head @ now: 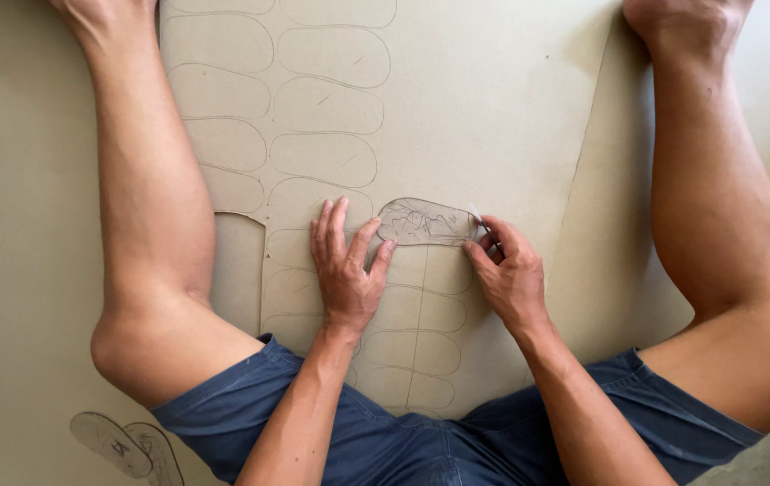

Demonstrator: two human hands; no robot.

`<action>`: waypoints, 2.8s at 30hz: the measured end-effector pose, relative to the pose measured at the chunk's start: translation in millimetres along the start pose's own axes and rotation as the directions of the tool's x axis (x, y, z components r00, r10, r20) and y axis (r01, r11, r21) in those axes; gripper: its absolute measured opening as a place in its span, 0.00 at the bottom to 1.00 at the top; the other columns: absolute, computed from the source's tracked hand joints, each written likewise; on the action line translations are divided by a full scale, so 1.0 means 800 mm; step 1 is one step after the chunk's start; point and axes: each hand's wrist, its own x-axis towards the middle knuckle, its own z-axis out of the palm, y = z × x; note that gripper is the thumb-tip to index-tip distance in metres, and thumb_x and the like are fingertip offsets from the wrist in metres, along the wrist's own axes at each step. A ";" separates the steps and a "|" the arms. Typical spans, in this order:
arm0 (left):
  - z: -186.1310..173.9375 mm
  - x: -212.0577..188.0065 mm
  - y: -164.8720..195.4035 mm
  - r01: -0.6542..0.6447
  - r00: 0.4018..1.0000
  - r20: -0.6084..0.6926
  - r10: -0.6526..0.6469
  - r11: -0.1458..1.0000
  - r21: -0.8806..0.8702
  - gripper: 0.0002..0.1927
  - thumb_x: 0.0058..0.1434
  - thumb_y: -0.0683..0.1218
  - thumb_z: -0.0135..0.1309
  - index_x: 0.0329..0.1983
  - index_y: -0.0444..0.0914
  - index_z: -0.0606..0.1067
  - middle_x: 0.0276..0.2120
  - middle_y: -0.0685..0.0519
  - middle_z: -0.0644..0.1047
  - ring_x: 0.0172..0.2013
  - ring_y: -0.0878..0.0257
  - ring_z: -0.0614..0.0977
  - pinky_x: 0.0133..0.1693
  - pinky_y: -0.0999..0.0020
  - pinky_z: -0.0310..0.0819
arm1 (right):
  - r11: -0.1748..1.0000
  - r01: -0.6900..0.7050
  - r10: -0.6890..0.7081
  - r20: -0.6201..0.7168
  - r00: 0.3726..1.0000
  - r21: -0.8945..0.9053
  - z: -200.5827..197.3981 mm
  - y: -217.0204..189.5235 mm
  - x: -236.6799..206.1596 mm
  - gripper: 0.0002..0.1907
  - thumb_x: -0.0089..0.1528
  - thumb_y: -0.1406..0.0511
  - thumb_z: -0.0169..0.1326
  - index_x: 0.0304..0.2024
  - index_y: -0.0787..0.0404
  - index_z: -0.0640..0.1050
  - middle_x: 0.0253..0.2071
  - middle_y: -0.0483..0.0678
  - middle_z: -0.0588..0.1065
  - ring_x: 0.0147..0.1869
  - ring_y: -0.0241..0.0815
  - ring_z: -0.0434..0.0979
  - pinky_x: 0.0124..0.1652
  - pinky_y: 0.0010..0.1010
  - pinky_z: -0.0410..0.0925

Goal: The person sits on the floor with large cardboard sheets and traces around a cut sandal-sole template using a pen, drawing repeated sole outlines on the cardboard. They reposition the template and the cardboard between tracings, producing a grid of sole pattern outlines.

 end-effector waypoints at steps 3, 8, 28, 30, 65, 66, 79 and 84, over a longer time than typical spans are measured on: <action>0.001 -0.002 -0.001 -0.003 1.000 0.007 0.003 1.000 0.005 0.19 0.62 0.50 0.64 0.55 0.43 0.77 0.70 0.42 0.64 0.72 0.42 0.60 0.71 0.39 0.51 | 1.000 -0.012 0.012 0.002 1.000 0.003 0.000 0.002 -0.001 0.19 0.60 0.66 0.64 0.54 0.63 0.78 0.32 0.44 0.75 0.29 0.32 0.72 0.32 0.26 0.69; 0.003 -0.004 -0.002 -0.007 1.000 0.007 0.007 1.000 -0.001 0.19 0.62 0.50 0.64 0.55 0.43 0.77 0.70 0.42 0.64 0.72 0.42 0.60 0.71 0.39 0.51 | 1.000 -0.019 0.019 0.001 1.000 0.007 0.000 0.005 0.001 0.19 0.60 0.66 0.64 0.53 0.63 0.78 0.31 0.43 0.75 0.30 0.31 0.72 0.32 0.26 0.69; -0.014 0.011 0.006 0.034 0.999 0.020 -0.034 0.999 -0.026 0.20 0.62 0.50 0.64 0.55 0.42 0.75 0.69 0.42 0.63 0.73 0.42 0.59 0.72 0.40 0.49 | 0.998 -0.050 0.049 0.022 0.999 0.047 0.007 -0.002 0.003 0.20 0.60 0.67 0.63 0.56 0.61 0.79 0.30 0.41 0.73 0.29 0.29 0.69 0.30 0.24 0.66; -0.014 0.012 0.007 0.013 1.000 0.004 -0.013 1.000 -0.025 0.20 0.61 0.50 0.65 0.54 0.43 0.77 0.69 0.42 0.63 0.72 0.42 0.59 0.71 0.39 0.50 | 0.998 -0.047 0.046 0.017 0.999 0.040 0.006 -0.003 0.004 0.21 0.60 0.67 0.64 0.55 0.61 0.79 0.30 0.40 0.73 0.29 0.29 0.69 0.31 0.23 0.67; -0.002 0.005 0.031 -0.203 0.973 0.159 0.169 0.951 0.234 0.20 0.67 0.44 0.57 0.61 0.43 0.72 0.68 0.41 0.65 0.72 0.45 0.60 0.71 0.44 0.53 | 0.999 0.027 -0.027 0.003 1.000 -0.045 -0.010 -0.029 0.005 0.19 0.59 0.66 0.64 0.53 0.60 0.80 0.31 0.44 0.74 0.32 0.34 0.72 0.34 0.28 0.69; 0.004 0.002 0.043 -0.306 0.944 0.230 0.238 0.892 0.333 0.18 0.69 0.42 0.55 0.62 0.43 0.72 0.70 0.43 0.66 0.73 0.47 0.61 0.72 0.47 0.55 | 0.997 0.058 -0.058 0.002 0.998 -0.060 -0.011 -0.028 0.005 0.19 0.59 0.66 0.63 0.53 0.61 0.80 0.31 0.45 0.75 0.32 0.34 0.72 0.34 0.28 0.69; 0.010 -0.019 0.088 -0.240 0.907 0.399 0.135 0.944 0.225 0.31 0.63 0.43 0.48 0.71 0.37 0.64 0.71 0.32 0.58 0.71 0.35 0.58 0.69 0.39 0.52 | 0.977 -0.069 0.009 0.283 0.959 0.203 -0.044 -0.056 0.091 0.14 0.73 0.61 0.51 0.50 0.62 0.82 0.31 0.45 0.76 0.36 0.32 0.74 0.40 0.27 0.72; 0.010 -0.017 0.089 -0.232 0.908 0.402 0.120 0.942 0.243 0.30 0.62 0.44 0.51 0.69 0.38 0.65 0.68 0.33 0.60 0.70 0.36 0.59 0.68 0.39 0.54 | 0.991 0.022 -0.097 0.599 0.795 0.132 -0.009 -0.103 0.109 0.13 0.66 0.66 0.52 0.49 0.64 0.81 0.40 0.50 0.82 0.46 0.38 0.82 0.46 0.30 0.75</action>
